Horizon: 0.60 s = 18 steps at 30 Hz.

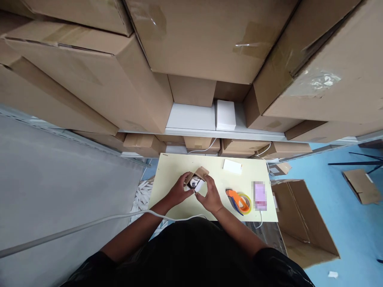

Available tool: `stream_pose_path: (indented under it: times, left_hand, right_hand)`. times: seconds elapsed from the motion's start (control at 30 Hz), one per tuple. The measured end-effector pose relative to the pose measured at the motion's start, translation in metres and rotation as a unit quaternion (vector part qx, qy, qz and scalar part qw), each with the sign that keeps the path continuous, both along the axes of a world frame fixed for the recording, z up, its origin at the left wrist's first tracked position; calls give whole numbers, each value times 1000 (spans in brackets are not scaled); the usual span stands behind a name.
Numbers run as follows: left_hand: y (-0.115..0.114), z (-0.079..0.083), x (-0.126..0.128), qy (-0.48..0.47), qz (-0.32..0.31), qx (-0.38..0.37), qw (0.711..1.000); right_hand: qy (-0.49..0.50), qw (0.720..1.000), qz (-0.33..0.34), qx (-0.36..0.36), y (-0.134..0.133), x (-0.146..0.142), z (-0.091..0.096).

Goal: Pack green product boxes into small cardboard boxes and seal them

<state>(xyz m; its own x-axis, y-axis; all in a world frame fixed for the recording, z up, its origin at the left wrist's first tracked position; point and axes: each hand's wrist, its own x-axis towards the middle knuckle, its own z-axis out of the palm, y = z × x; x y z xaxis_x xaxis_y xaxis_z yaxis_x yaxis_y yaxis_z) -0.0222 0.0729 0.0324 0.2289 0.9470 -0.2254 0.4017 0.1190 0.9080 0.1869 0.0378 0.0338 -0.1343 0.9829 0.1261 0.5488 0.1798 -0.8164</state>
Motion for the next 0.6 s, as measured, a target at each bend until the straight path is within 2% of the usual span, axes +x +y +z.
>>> stream_pose_path:
  times: [0.13, 0.23, 0.37, 0.43, 0.5, 0.6]
  left_hand:
    - [-1, -1, 8, 5, 62, -36, 997]
    - [-4, 8, 6, 1, 75, 5, 997]
    - [-12, 20, -5, 48, -17, 134, 990]
    - [-14, 24, -12, 71, -58, 170, 981]
    - [-12, 26, -19, 80, -94, 174, 977]
    - [4, 28, -24, 72, -130, 134, 980]
  right_hand:
    - [29, 999, -43, -16, -2, -8, -8]
    - [2, 997, -77, 26, -4, -6, -7]
    - [-59, 995, -3, 75, -3, -4, 1]
    - [-74, 993, 26, 84, -1, -4, 4]
    - [-81, 992, 36, 88, 0, -4, 5]
    - [-79, 993, 39, 80, 1, -4, 6]
